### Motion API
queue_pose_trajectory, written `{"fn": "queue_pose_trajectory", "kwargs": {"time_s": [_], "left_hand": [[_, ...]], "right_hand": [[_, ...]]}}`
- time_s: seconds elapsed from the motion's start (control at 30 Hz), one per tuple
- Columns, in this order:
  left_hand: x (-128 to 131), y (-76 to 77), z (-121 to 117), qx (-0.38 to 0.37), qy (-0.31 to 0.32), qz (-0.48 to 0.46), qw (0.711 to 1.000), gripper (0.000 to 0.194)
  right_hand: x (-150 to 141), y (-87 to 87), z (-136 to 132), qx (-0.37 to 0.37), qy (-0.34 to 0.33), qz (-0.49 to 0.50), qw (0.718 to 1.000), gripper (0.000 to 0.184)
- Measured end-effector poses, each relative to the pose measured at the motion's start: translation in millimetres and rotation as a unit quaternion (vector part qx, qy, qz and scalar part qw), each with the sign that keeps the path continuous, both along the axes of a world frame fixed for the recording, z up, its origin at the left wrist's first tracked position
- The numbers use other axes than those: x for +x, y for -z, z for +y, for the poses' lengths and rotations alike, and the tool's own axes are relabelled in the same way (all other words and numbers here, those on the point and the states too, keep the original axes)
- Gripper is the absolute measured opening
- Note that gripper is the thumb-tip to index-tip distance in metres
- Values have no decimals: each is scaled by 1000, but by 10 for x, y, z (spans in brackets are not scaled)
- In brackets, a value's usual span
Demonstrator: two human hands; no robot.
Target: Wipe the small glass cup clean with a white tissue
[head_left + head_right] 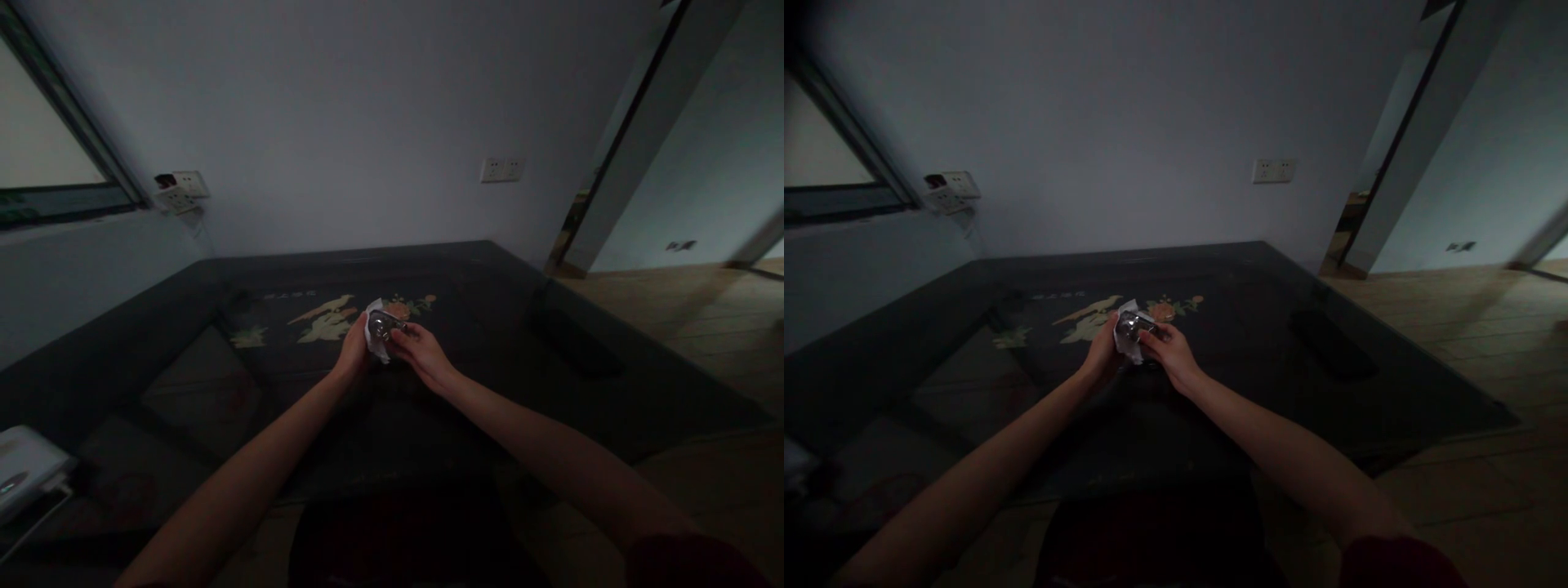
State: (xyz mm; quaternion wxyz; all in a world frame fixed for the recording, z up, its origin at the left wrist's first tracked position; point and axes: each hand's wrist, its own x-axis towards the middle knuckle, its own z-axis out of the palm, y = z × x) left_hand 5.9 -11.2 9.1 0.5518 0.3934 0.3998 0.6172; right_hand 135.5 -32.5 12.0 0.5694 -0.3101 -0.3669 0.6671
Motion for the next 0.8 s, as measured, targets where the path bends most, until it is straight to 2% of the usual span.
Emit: {"fn": "queue_pose_trajectory", "kwargs": {"time_s": [0.07,0.17,0.23,0.33,0.4,0.47,0.53,0.6,0.7,0.8], "left_hand": [[7,-20,-28,24,-20,21,999,33],[10,-73,-121,123,-65,103,985,32],[5,-105,-185,204,-82,186,958,35],[-10,-132,-233,298,-80,302,902,37],[-22,-141,-229,338,-64,355,869,36],[-32,-147,-206,355,-49,379,853,35],[-37,-148,-175,344,-46,364,864,34],[-38,-137,-138,300,-52,307,902,35],[-37,-99,-77,178,-38,174,968,38],[-28,-66,-22,48,12,29,998,38]], "right_hand": [[-4,-6,-4,0,-1,-2,1000,44],[-12,-13,-14,3,3,-6,1000,45],[-13,-17,-21,9,-1,-8,1000,43],[-13,-19,-28,13,-1,-10,1000,41],[-15,-16,-29,8,4,-11,1000,41],[-17,-12,-28,3,1,-10,1000,40],[-16,-8,-26,1,-2,-8,1000,38],[-9,-7,-23,0,1,-11,1000,39],[5,-10,-15,5,0,-19,1000,39],[14,-15,-4,8,-4,-24,1000,38]]}}
